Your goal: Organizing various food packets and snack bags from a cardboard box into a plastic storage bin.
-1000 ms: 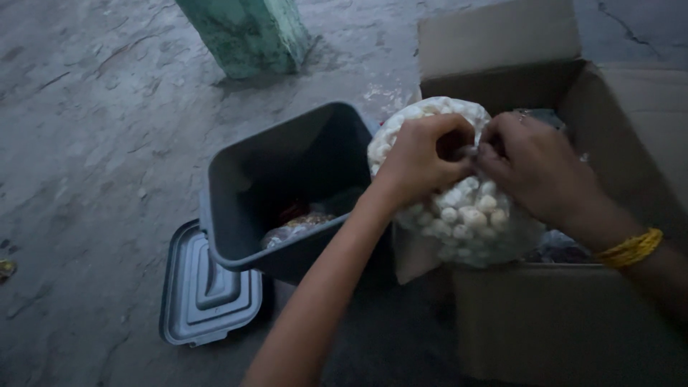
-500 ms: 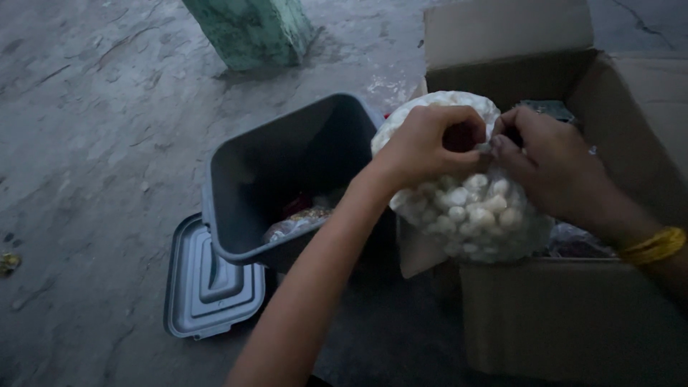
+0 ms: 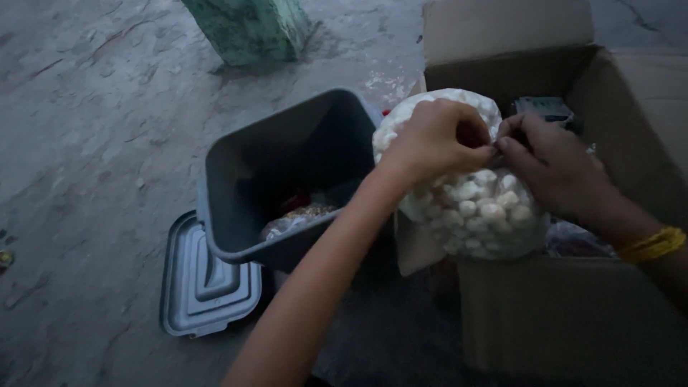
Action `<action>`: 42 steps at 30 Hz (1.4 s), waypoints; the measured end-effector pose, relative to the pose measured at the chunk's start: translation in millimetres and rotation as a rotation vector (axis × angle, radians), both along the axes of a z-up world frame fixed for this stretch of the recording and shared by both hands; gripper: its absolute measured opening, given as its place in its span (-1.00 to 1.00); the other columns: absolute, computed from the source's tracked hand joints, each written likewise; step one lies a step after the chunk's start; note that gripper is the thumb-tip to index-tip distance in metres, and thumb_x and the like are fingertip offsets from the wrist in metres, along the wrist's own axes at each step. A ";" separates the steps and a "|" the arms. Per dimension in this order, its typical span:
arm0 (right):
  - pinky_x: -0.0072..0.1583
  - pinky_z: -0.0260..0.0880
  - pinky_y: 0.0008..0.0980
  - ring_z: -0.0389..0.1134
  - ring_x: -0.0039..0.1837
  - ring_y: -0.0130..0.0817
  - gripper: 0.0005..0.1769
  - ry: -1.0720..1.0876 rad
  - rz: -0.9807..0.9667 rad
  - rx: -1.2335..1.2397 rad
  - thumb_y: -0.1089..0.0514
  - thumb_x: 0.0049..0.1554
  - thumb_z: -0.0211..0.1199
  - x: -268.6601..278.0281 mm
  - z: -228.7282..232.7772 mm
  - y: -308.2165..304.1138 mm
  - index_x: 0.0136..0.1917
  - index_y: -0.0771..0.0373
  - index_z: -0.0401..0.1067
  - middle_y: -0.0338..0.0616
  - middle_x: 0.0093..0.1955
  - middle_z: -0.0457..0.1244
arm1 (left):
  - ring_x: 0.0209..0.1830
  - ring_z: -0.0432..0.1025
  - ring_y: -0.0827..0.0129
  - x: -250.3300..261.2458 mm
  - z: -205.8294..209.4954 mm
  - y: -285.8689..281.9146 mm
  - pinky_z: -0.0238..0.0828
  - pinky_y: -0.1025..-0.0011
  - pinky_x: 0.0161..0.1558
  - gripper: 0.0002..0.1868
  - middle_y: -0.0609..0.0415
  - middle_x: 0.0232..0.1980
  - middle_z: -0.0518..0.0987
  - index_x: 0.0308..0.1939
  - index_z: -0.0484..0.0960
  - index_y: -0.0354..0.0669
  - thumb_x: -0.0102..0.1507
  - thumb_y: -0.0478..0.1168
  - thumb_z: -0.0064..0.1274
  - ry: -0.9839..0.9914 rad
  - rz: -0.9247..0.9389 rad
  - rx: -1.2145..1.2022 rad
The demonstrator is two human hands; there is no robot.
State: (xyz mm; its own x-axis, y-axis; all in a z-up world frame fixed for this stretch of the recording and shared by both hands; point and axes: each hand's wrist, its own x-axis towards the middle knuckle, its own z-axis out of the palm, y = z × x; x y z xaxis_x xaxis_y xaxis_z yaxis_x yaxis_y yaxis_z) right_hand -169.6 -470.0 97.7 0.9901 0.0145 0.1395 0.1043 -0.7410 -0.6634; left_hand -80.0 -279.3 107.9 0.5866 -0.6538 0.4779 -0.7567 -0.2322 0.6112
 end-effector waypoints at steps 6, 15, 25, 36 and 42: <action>-0.05 0.51 -0.29 0.47 -0.06 -0.30 -0.76 -0.143 0.047 0.025 0.11 0.36 0.06 4.4 -20.2 -10.1 0.17 0.32 0.36 -0.02 -0.06 0.38 | -0.32 0.62 0.17 -29.3 25.0 -15.6 0.57 0.24 -0.19 -0.81 -0.11 -0.36 0.67 -0.40 0.74 -0.20 0.04 -0.16 0.30 -0.037 0.224 0.254; 0.09 0.50 -0.18 0.49 0.02 -0.15 -0.65 -0.300 0.087 -0.516 0.08 0.23 0.32 13.2 7.7 -30.7 0.22 0.30 0.51 0.05 0.06 0.42 | -0.21 0.62 0.04 -3.0 9.9 -44.3 0.60 0.16 -0.14 -0.78 -0.17 -0.27 0.67 -0.30 0.71 -0.26 0.04 -0.21 0.25 -0.184 0.168 0.321; 0.02 0.41 -0.11 0.40 -0.02 -0.05 -0.73 -0.441 0.162 -0.243 0.15 0.28 0.24 24.8 -48.6 -33.5 0.17 0.35 0.37 0.09 0.00 0.28 | -0.25 0.59 0.01 5.5 1.8 -33.5 0.53 0.09 -0.18 -0.83 -0.13 -0.35 0.65 -0.38 0.67 -0.18 0.06 -0.18 0.29 -0.237 0.105 0.245; -0.14 0.43 -0.30 0.43 -0.13 -0.27 -0.75 -0.281 0.140 -0.042 0.12 0.37 0.13 32.1 -57.0 -29.1 0.15 0.37 0.33 0.00 -0.09 0.34 | -0.30 0.57 0.10 20.7 -0.5 -22.9 0.47 0.18 -0.26 -0.77 -0.04 -0.34 0.63 -0.26 0.68 -0.14 0.09 -0.15 0.33 -0.244 -0.049 0.208; -0.01 0.50 -0.33 0.46 -0.04 -0.28 -0.75 -0.402 0.156 -0.138 0.11 0.37 0.25 37.1 -73.6 -55.6 0.17 0.35 0.46 0.02 0.00 0.36 | -0.22 0.58 0.20 17.8 -14.8 -25.9 0.50 0.23 -0.16 -0.76 0.02 -0.21 0.63 -0.12 0.61 -0.13 0.22 -0.16 0.28 -0.307 -0.030 0.309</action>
State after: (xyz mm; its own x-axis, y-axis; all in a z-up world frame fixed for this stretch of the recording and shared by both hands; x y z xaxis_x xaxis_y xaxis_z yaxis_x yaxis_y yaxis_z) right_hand -132.4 -525.6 24.1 0.8424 0.2047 0.4984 0.4506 -0.7749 -0.4433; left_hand -62.1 -305.3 93.1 0.4265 -0.8079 0.4067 -0.9016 -0.3440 0.2623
